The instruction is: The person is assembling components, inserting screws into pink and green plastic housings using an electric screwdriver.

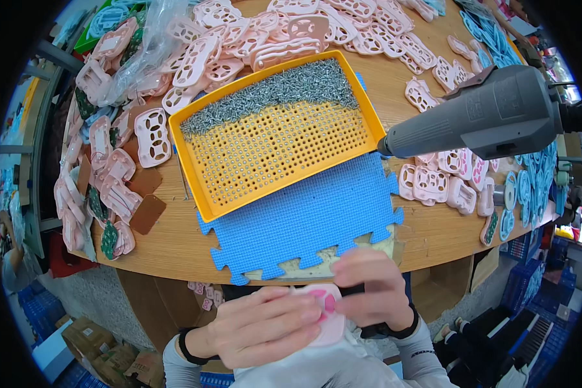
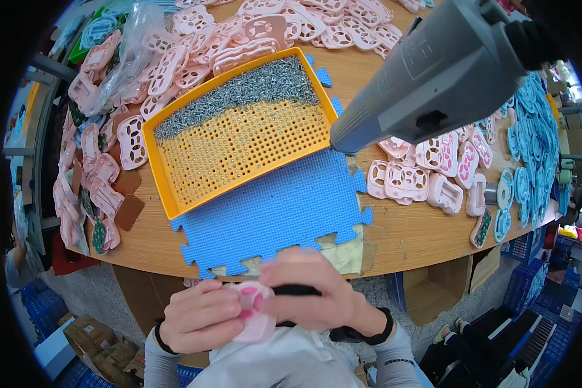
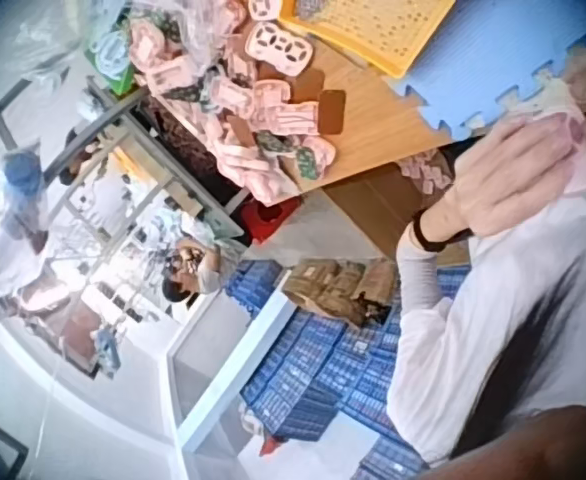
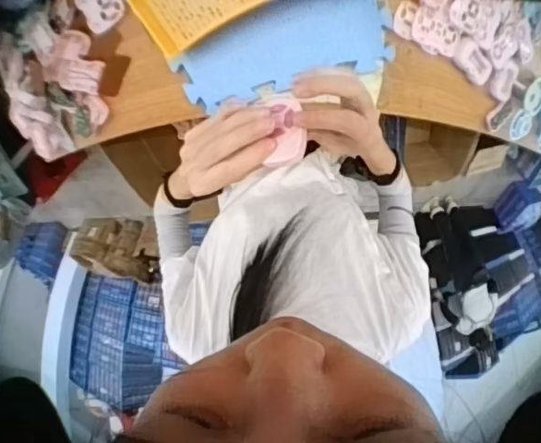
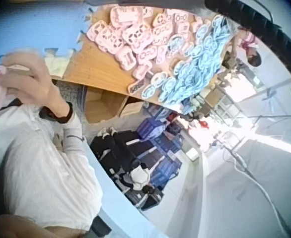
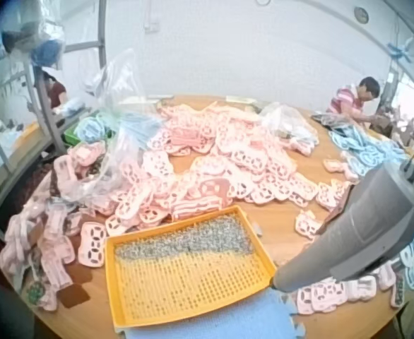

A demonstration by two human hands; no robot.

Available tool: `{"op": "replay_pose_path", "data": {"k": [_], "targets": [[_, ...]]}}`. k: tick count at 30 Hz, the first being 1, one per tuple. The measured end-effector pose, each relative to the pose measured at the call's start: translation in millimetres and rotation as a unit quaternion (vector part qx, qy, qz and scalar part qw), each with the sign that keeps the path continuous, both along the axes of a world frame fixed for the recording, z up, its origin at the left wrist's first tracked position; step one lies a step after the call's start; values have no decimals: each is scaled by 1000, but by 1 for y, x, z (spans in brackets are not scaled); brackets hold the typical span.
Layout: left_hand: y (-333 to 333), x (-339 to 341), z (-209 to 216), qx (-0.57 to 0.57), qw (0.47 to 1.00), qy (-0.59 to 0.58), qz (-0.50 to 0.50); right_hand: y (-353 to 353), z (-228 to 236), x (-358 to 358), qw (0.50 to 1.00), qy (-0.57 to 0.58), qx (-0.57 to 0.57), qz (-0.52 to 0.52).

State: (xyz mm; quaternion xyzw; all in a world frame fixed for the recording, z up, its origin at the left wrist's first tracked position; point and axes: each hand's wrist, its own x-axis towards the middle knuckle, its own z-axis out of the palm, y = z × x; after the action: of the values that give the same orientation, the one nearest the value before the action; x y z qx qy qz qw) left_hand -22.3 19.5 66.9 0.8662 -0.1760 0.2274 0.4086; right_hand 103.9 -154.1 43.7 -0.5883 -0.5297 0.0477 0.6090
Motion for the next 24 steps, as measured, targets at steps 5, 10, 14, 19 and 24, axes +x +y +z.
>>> {"op": "replay_pose_path", "data": {"k": [5, 10, 14, 19, 24], "targets": [[-13, -3, -9, -188, 977, -17, 96, 6, -4, -9, 993, 105, 26, 37], [-16, -9, -14, -163, 972, 24, 165, 14, -7, -14, 981, 192, 16, -10], [-19, -3, -9, -44, 962, 53, 263, 21, -5, -11, 987, 156, 7, -27], [-23, 1, -15, -121, 956, 82, 254, 27, -1, -13, 964, 267, -2, -11], [-28, 9, -29, -240, 930, 65, 272, 29, -5, -14, 956, 292, 15, -41]]}}
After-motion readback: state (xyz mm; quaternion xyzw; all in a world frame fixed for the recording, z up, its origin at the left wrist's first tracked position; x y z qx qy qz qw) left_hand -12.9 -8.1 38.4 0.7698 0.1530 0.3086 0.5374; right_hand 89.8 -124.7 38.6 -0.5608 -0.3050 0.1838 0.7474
